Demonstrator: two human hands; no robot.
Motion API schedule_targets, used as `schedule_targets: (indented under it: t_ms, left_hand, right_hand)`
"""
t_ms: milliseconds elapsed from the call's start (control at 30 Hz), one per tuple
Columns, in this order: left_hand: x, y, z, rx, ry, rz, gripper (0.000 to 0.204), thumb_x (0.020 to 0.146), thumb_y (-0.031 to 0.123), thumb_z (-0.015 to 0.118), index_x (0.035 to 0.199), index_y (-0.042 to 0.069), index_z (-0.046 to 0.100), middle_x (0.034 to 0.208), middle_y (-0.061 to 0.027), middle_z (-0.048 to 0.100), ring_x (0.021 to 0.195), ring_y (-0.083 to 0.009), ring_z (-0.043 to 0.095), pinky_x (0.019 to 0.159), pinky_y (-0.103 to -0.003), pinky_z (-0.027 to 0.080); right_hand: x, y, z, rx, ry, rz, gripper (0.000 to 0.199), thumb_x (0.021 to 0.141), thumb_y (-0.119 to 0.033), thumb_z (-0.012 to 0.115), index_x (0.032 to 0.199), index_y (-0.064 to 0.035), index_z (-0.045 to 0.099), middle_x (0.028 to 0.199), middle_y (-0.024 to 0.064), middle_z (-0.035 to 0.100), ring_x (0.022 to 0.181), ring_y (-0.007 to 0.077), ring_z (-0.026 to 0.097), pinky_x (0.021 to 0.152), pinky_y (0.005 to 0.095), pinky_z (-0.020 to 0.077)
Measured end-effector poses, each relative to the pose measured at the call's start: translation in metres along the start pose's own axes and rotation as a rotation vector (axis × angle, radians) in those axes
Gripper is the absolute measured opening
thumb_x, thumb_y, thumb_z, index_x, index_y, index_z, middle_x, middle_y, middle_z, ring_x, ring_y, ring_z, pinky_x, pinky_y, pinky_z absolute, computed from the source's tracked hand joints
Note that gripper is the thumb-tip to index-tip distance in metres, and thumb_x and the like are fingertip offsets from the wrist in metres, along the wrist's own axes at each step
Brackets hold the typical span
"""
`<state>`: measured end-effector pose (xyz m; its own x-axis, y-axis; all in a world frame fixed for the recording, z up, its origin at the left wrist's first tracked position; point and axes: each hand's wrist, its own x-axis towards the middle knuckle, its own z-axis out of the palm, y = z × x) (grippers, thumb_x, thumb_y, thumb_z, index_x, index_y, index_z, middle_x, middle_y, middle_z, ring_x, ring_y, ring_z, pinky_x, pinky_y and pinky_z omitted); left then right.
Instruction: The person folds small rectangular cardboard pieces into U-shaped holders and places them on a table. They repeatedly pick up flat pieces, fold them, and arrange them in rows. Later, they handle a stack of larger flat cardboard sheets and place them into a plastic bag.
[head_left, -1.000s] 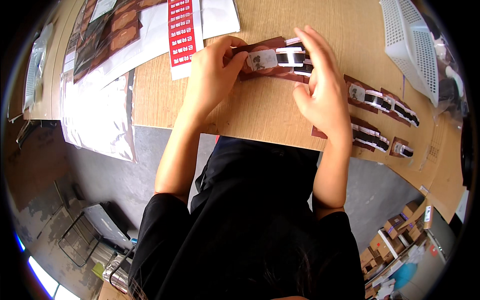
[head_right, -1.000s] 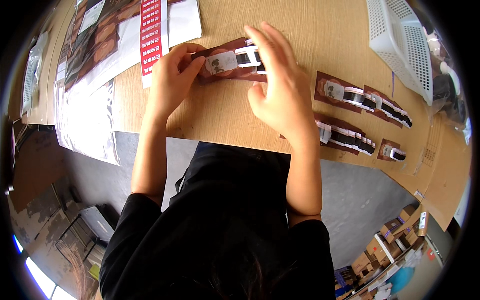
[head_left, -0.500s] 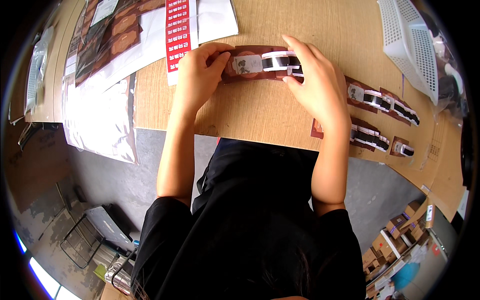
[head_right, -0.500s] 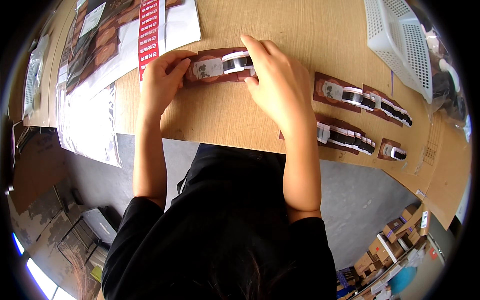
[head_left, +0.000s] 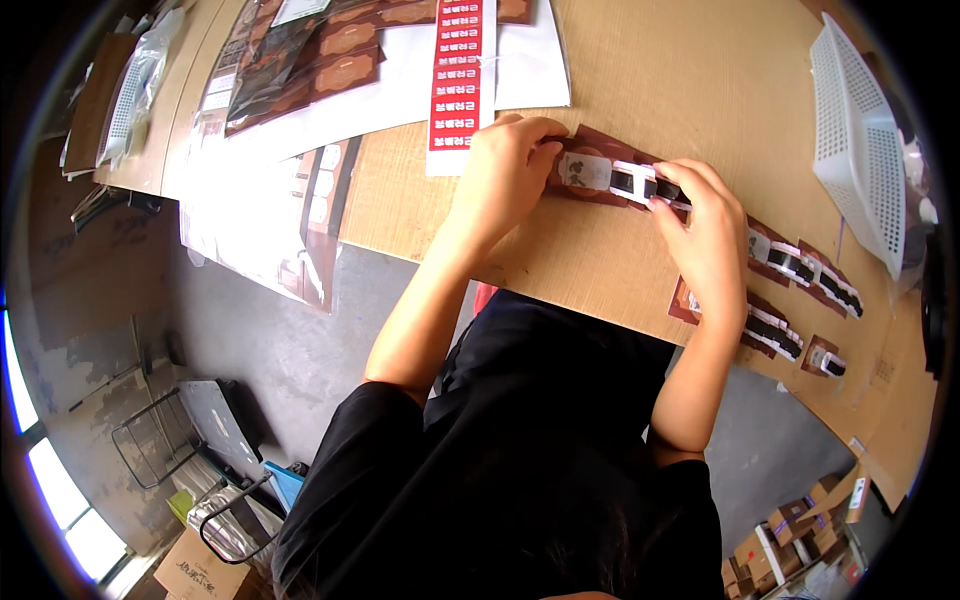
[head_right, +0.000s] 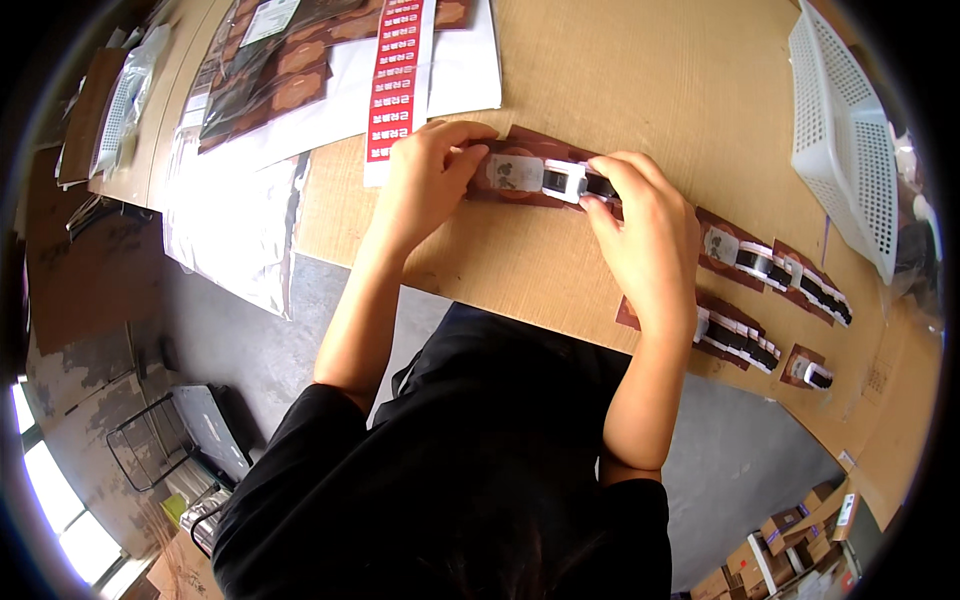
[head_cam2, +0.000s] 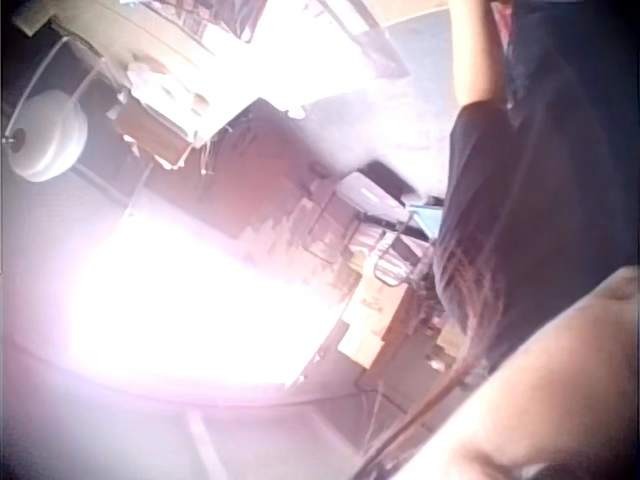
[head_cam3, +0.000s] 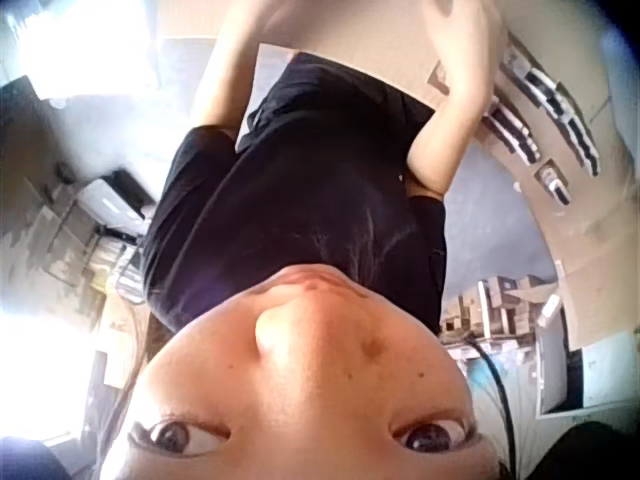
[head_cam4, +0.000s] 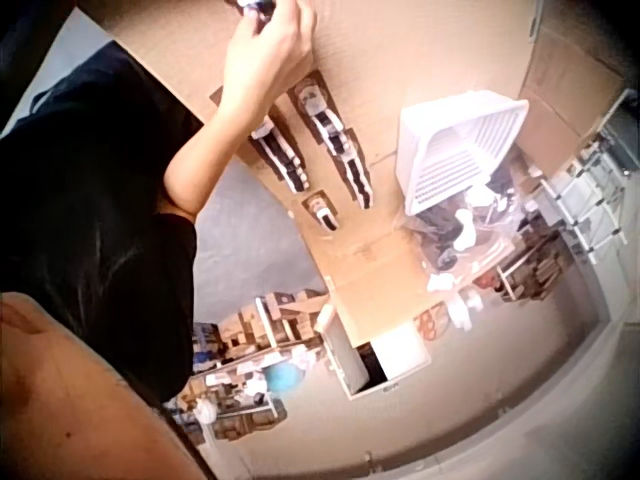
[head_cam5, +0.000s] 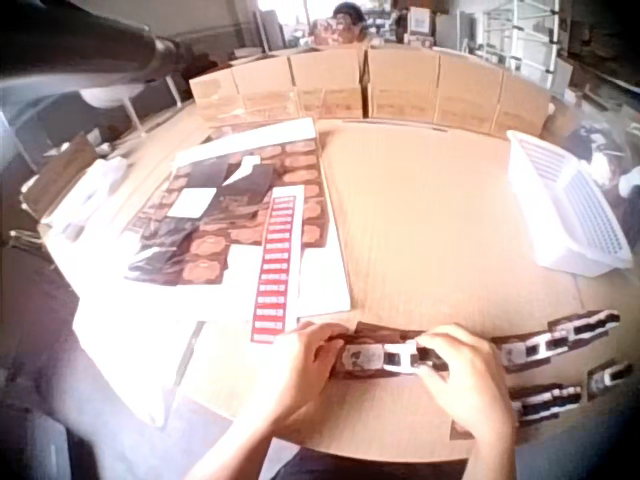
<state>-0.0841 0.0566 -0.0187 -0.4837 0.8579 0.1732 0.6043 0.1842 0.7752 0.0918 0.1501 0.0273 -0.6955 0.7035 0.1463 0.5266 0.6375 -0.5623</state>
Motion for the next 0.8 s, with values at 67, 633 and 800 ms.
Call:
schedule_targets:
  t_ms: [67,633,800]
  left_hand:
    - [0.000,0.004,0.000,-0.002,0.009,-0.001,0.020,0.075,0.005,0.057,0.094,0.000,0.059,0.083,-0.0133,0.058,0.059,-0.0166,0.057,0.053,-0.025,0.045]
    - [-0.014,0.031,-0.017,0.073,-0.100,0.131,0.059,0.061,0.012,0.072,0.114,0.004,0.046,0.110,-0.0149,0.049,0.091,-0.0220,0.053,0.076,-0.034,0.044]
    - [0.003,0.043,-0.003,0.474,-0.292,0.414,0.095,0.049,0.020,0.078,0.129,0.007,0.028,0.123,-0.0136,0.043,0.120,-0.0269,0.031,0.101,-0.042,0.025]
  right_hand:
    - [0.000,0.000,-0.002,0.019,-0.020,0.026,0.028,0.068,-0.006,0.064,0.096,-0.0046,0.057,0.093,0.0072,0.059,0.076,0.0248,0.058,0.066,0.0313,0.0457]
    - [-0.027,0.011,-0.019,0.266,0.413,-0.043,0.028,0.068,0.005,0.060,0.095,-0.0019,0.056,0.100,0.0082,0.057,0.056,0.0095,0.048,0.045,0.0203,0.0364]
    - [-0.068,0.015,-0.003,0.438,0.617,-0.081,0.019,0.069,0.005,0.057,0.088,0.0008,0.057,0.084,0.0096,0.058,0.049,0.0078,0.043,0.043,0.0183,0.0329]
